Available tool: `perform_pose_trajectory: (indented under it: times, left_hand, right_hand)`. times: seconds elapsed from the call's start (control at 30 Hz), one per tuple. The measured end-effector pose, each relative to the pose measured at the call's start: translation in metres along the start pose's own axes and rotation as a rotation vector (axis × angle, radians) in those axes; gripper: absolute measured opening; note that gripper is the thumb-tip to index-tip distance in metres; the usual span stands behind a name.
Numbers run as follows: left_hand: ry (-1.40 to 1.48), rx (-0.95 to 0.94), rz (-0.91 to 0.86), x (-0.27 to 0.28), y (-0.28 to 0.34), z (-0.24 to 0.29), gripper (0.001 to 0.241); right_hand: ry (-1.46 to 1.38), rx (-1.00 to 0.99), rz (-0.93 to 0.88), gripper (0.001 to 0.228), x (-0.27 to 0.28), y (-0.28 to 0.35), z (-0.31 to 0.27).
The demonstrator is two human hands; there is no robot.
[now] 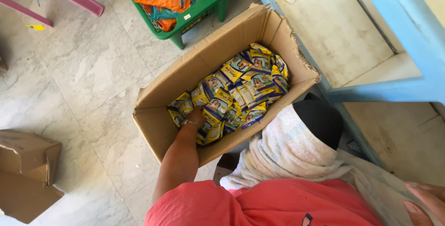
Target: Arranging milk powder packets from a box onto grocery store shelves.
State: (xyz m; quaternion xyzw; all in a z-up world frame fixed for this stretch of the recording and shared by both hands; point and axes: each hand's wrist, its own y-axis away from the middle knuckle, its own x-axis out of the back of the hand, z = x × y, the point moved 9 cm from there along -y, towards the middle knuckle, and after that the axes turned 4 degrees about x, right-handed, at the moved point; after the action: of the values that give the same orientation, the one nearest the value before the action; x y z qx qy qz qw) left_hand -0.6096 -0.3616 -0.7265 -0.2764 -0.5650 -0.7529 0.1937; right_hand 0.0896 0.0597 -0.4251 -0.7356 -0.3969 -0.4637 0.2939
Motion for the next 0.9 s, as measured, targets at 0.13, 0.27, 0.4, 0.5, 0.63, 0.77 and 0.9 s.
perform_pose_trajectory:
  times: [0.13,0.27,0.4,0.5,0.63,0.77,0.9]
  left_hand:
    - [0.024,0.021,0.026,0.042,0.054,0.035,0.064]
    - [-0.156,0.044,0.001,0.063,0.097,0.068,0.058]
    - [-0.274,-0.215,0.118,0.044,0.042,0.062,0.047]
    - [-0.117,-0.307,0.105,0.079,0.088,0.083,0.060]
    - [-0.094,-0.305,0.170,0.138,0.168,0.112,0.050]
    - [0.616,-0.700,-0.102,0.178,0.277,0.178,0.045]
    - [0.886,-0.913,-0.341,0.197,0.431,0.261,0.048]
  right_hand:
    - [-0.035,0.234,-0.130,0.050,0.054,-0.060,-0.134]
    - [0.062,0.083,0.101,0.036,0.101,-0.086,-0.210]
    - [0.011,0.175,0.170,0.035,0.126,-0.096,-0.252]
    - [-0.019,0.166,0.206,0.037,0.134,-0.089,-0.260]
    - [-0.029,0.115,0.113,0.038,0.125,-0.080,-0.252]
    - [-0.347,-0.144,-0.125,0.038,0.112,-0.098,-0.255]
    - [-1.009,-0.172,-0.241,0.036,0.082,-0.131,-0.280]
